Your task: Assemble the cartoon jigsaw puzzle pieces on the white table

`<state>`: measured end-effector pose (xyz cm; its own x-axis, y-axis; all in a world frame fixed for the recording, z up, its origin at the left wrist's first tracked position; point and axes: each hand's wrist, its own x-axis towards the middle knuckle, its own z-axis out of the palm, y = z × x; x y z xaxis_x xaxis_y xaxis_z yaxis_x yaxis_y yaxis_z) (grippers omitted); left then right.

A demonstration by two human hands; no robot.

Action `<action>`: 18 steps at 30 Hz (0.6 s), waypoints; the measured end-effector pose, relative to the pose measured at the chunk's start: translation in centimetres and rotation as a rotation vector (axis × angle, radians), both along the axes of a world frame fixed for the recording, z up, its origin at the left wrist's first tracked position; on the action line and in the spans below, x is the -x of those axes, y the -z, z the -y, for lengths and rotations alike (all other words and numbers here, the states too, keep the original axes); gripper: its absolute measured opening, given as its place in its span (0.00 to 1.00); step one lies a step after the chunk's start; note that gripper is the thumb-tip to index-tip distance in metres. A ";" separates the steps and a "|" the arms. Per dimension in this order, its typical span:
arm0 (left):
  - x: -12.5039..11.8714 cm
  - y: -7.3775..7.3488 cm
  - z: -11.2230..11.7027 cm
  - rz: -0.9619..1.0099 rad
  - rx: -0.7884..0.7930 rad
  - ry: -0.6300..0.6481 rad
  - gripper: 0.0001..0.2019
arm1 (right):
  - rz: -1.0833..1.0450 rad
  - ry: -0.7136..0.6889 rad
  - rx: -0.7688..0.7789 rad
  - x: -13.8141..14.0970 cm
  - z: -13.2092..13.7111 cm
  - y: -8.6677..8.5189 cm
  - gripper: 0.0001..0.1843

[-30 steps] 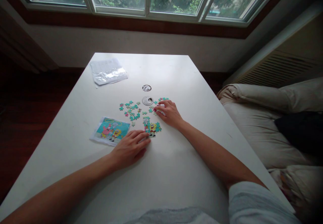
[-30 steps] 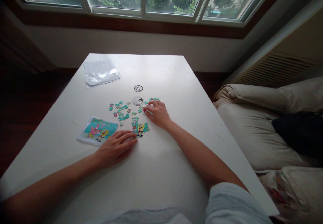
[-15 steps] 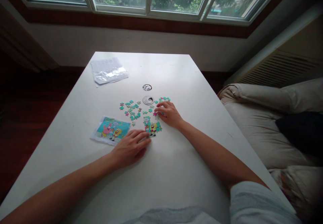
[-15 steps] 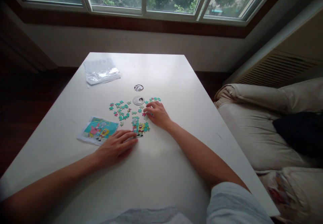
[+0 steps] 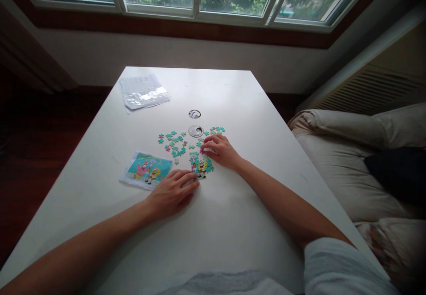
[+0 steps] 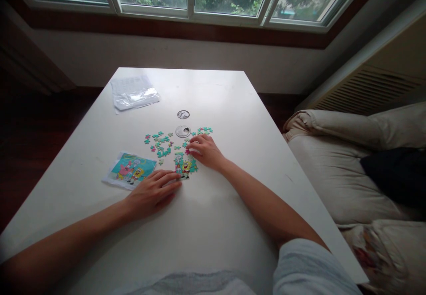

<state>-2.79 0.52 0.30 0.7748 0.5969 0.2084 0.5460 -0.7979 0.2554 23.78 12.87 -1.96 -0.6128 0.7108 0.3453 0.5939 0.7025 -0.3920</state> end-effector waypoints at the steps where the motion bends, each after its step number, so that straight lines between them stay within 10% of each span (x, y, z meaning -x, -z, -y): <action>1: 0.0 0.0 0.0 0.007 -0.009 0.003 0.15 | 0.001 -0.027 -0.002 0.0 0.0 -0.1 0.10; 18: 0.1 -0.9 0.3 -0.045 -0.101 0.000 0.09 | 0.068 0.004 0.030 1.6 1.3 -1.1 0.05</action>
